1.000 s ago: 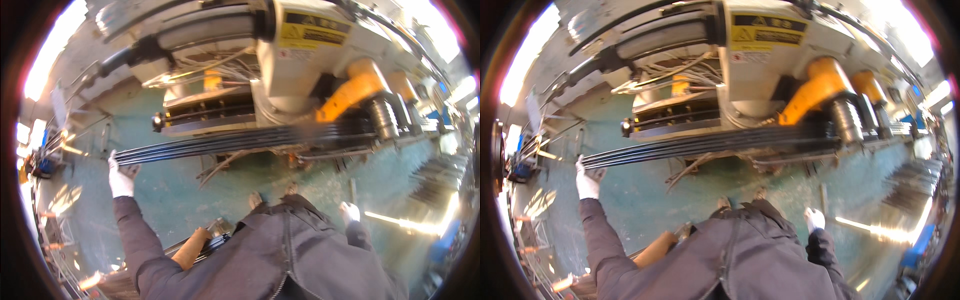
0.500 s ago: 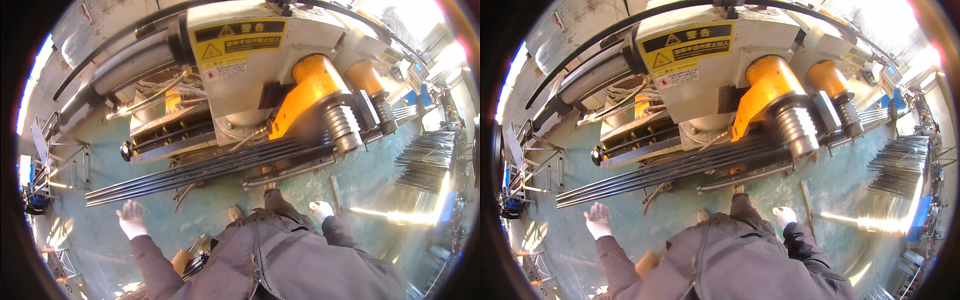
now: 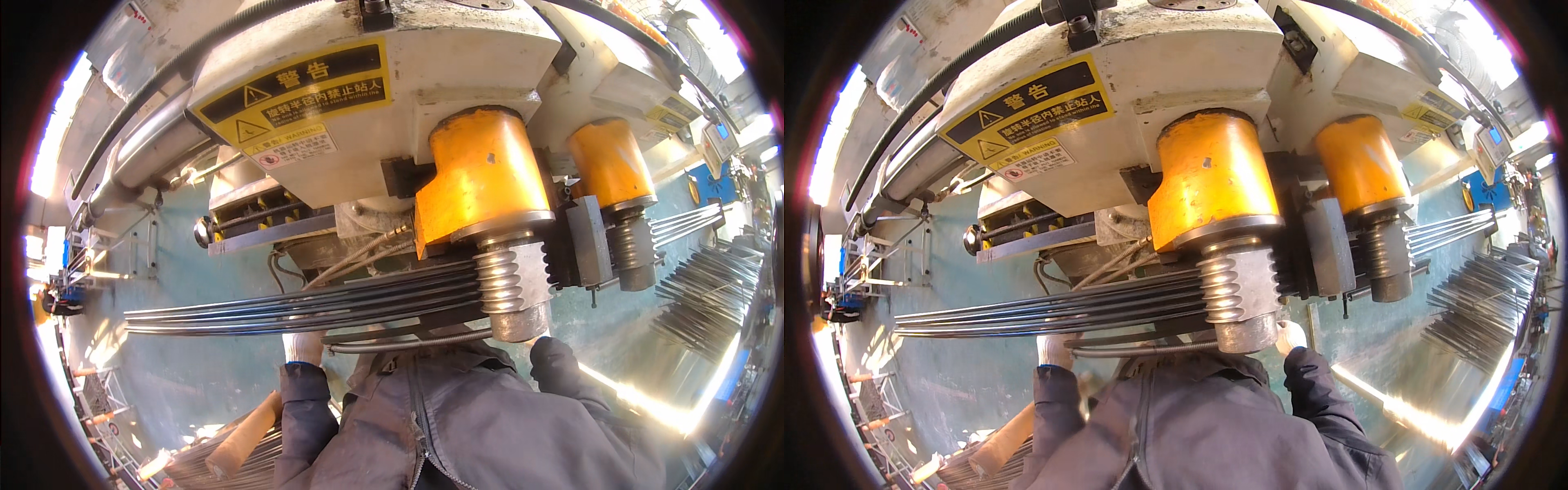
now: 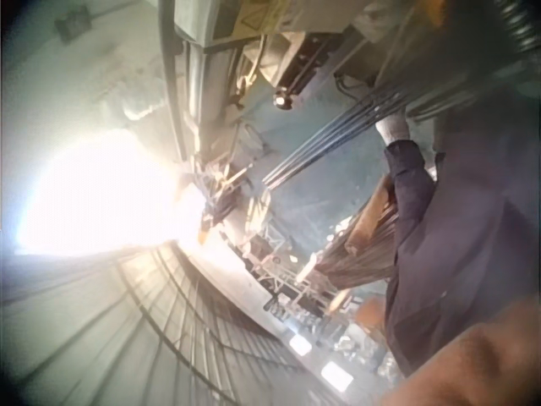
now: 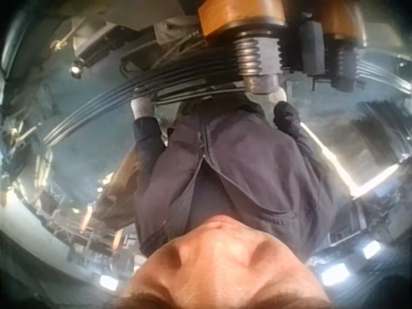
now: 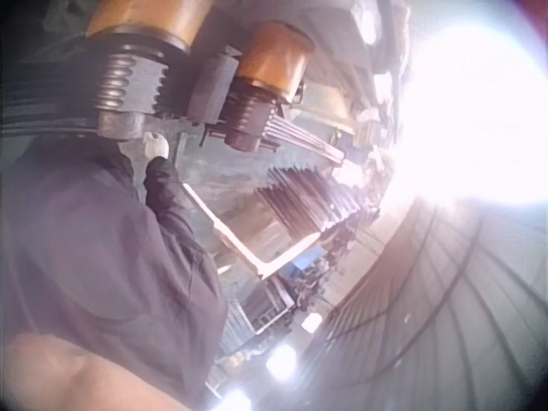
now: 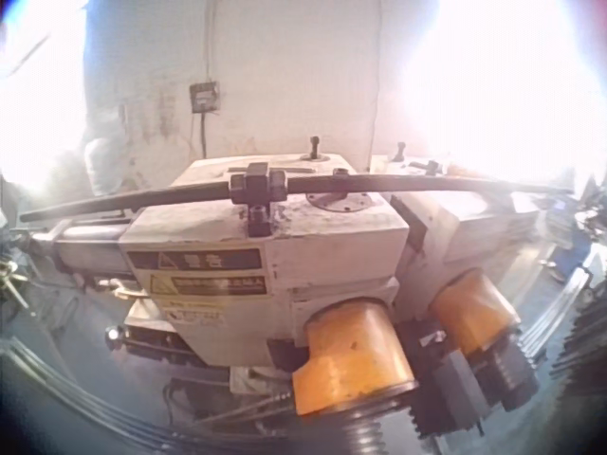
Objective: The person repeatedly picks up bundles of long metal rods from a floor rack and feeds them into a machine with rotating rollers. The rods are processed and then placed into a vertical rack. The person wears gloves and continues the cycle throughout the clip.
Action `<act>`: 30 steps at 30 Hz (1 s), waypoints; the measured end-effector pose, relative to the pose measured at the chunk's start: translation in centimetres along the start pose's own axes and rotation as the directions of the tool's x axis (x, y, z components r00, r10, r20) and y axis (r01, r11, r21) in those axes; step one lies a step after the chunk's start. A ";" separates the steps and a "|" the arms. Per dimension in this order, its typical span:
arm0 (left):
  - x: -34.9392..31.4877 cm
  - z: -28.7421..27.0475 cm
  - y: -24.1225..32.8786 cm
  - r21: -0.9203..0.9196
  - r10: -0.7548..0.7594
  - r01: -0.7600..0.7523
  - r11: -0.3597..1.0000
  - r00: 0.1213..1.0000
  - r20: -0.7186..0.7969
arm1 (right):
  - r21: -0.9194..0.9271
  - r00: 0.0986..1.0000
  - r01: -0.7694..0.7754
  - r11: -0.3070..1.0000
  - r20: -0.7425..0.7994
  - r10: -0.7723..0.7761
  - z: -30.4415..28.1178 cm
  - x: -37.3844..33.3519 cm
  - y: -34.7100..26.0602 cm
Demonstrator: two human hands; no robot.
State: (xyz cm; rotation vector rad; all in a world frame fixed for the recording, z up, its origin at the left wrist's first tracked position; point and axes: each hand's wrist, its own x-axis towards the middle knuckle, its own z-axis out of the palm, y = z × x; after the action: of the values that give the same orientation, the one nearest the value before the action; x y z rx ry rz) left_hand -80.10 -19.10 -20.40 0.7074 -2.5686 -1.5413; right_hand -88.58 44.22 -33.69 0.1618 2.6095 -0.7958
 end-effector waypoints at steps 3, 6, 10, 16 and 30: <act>-1.2 -0.3 1.7 0.137 0.180 -0.181 0.974 0.983 0.024 | 0.209 0.998 -0.057 0.976 0.005 0.057 0.0 1.5 -0.6; -2.0 -1.0 1.3 -0.517 -0.098 0.098 0.851 0.995 0.027 | 0.194 0.999 0.030 0.981 -0.045 -0.021 1.1 0.9 -0.8; -1.7 -1.9 0.3 -0.109 0.168 -0.162 0.981 0.985 0.045 | 0.525 0.953 -0.293 0.799 0.092 0.289 2.4 -3.4 -2.1; -0.3 -3.8 2.5 -0.876 -0.238 0.326 0.355 0.938 0.253 | 0.464 0.966 -0.218 0.858 -0.025 0.259 -0.1 -11.0 -8.1; -0.7 -11.3 10.0 -0.989 -0.141 -0.065 0.133 0.986 -0.084 | 0.686 0.675 0.508 0.521 -0.693 0.255 -16.0 -9.3 -26.1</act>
State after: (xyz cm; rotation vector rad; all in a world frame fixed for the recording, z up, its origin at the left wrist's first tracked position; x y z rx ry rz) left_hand -79.76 -24.11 -6.12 0.5819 -0.7901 -2.4961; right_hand -91.52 31.50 -4.46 0.6832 2.5667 -2.5370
